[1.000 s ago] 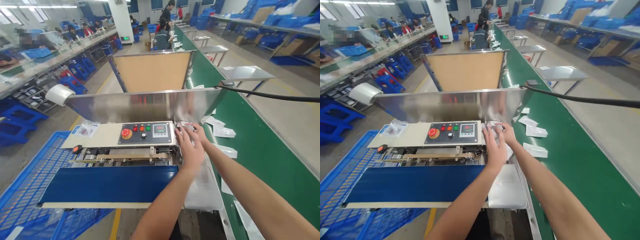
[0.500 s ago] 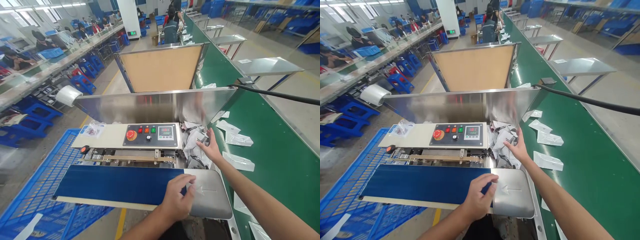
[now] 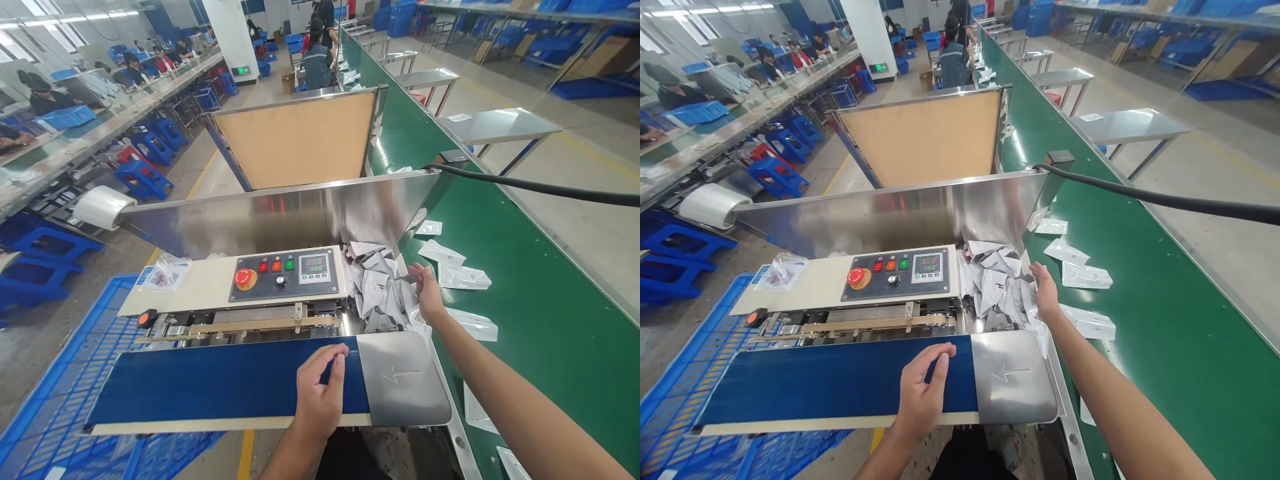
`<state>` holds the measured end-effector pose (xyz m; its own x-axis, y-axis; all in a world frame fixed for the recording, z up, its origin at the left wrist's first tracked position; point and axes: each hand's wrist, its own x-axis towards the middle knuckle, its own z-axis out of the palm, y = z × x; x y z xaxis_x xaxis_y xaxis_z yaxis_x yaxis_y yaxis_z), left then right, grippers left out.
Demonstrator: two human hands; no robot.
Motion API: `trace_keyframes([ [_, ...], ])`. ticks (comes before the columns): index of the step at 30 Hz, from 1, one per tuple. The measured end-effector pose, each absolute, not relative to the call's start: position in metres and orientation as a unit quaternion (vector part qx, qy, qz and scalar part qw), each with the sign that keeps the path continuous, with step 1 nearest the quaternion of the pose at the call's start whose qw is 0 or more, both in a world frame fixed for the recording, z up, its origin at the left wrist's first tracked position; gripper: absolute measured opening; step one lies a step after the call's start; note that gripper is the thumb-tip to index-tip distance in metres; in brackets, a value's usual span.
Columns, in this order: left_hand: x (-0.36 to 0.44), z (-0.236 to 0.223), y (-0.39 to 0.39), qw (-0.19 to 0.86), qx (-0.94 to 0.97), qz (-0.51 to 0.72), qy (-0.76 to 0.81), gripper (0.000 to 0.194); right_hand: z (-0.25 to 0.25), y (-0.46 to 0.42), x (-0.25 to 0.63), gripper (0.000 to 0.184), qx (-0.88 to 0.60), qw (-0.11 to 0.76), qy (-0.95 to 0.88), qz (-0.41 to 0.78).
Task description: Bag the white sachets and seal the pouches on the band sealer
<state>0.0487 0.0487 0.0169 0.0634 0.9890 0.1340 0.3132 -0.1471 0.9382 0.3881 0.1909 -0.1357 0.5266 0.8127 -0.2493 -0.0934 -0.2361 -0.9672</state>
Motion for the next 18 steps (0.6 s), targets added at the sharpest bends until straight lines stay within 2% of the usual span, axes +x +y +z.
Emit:
trace_keyframes([
  [6, 0.048, 0.016, 0.052, 0.388, 0.622, 0.431, 0.526, 0.027, -0.148, 0.167, 0.401, 0.094, -0.739, 0.481, -0.255, 0.397],
  [9, 0.047, 0.018, 0.054, 0.387, 0.623, 0.428, 0.529, 0.028, -0.154, 0.155, 0.406, 0.092, -0.764, 0.459, -0.296, 0.345],
  [14, 0.046, 0.021, 0.055, 0.383, 0.617, 0.43, 0.536, 0.029, -0.159, 0.138, 0.4, 0.088, -0.818, 0.355, -0.302, 0.337],
  [18, 0.045, 0.02, 0.053, 0.387, 0.614, 0.425, 0.542, 0.028, -0.165, 0.121, 0.387, 0.08, -0.809, 0.351, -0.34, 0.328],
])
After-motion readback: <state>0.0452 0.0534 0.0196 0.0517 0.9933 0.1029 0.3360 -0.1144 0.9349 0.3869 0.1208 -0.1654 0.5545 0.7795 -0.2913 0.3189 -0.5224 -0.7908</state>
